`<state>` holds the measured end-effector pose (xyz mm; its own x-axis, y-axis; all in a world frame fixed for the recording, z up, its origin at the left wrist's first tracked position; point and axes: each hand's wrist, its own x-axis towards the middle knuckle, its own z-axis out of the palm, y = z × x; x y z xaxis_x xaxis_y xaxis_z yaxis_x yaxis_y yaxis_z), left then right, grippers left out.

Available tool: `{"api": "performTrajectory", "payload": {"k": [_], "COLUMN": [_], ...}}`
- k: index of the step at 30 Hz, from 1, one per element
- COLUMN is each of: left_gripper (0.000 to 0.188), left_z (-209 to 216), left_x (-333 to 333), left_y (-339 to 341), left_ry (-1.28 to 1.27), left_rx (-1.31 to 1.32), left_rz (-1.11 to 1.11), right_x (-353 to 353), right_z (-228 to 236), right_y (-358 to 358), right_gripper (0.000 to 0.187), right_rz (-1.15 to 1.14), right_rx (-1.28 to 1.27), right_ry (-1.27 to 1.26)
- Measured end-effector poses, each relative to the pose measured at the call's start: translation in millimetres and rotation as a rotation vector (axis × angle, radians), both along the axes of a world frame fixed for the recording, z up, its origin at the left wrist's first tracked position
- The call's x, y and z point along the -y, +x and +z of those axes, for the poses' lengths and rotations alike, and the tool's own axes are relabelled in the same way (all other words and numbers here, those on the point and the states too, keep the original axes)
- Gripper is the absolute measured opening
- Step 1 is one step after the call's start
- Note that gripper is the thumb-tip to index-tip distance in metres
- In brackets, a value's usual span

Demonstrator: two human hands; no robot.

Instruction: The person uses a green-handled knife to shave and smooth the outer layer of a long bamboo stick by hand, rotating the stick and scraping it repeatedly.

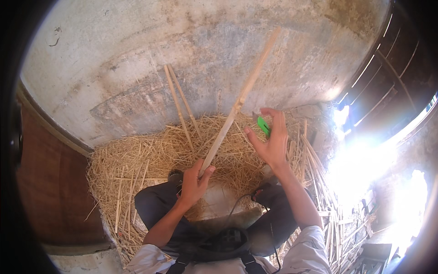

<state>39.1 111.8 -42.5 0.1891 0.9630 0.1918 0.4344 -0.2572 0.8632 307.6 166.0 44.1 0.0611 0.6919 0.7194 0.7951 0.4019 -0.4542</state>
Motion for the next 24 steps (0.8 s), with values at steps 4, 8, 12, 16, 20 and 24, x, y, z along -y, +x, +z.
{"api": "performTrajectory", "payload": {"k": [4, 8, 12, 16, 20, 24], "left_gripper": [0.034, 0.032, 0.032, 0.034, 0.036, 0.039], "left_z": [1, 7, 7, 4, -3, -2], "left_x": [1, 4, 5, 3, 1, -2], "left_y": [3, 7, 8, 4, 2, -3], "left_ry": [0.025, 0.097, 0.128, 0.127, 0.101, -0.055], "left_rx": [-0.086, -0.135, -0.109, -0.194, -0.210, -0.055], "left_rz": [0.011, 0.001, -0.002, -0.028, -0.023, -0.051], "right_x": [-8, -15, -20, -20, -17, -13], "right_z": [-6, -16, -23, -28, -19, -3], "right_y": [-3, -1, 5, 10, 18, 20], "right_gripper": [0.087, 0.078, 0.049, 0.035, 0.031, 0.030], "right_rz": [0.056, 0.135, 0.240, 0.306, 0.232, 0.290], "right_rx": [-0.202, -0.369, -0.446, -0.523, -0.635, -0.584], "right_ry": [-0.187, -0.415, -0.510, -0.540, -0.826, -0.828]}}
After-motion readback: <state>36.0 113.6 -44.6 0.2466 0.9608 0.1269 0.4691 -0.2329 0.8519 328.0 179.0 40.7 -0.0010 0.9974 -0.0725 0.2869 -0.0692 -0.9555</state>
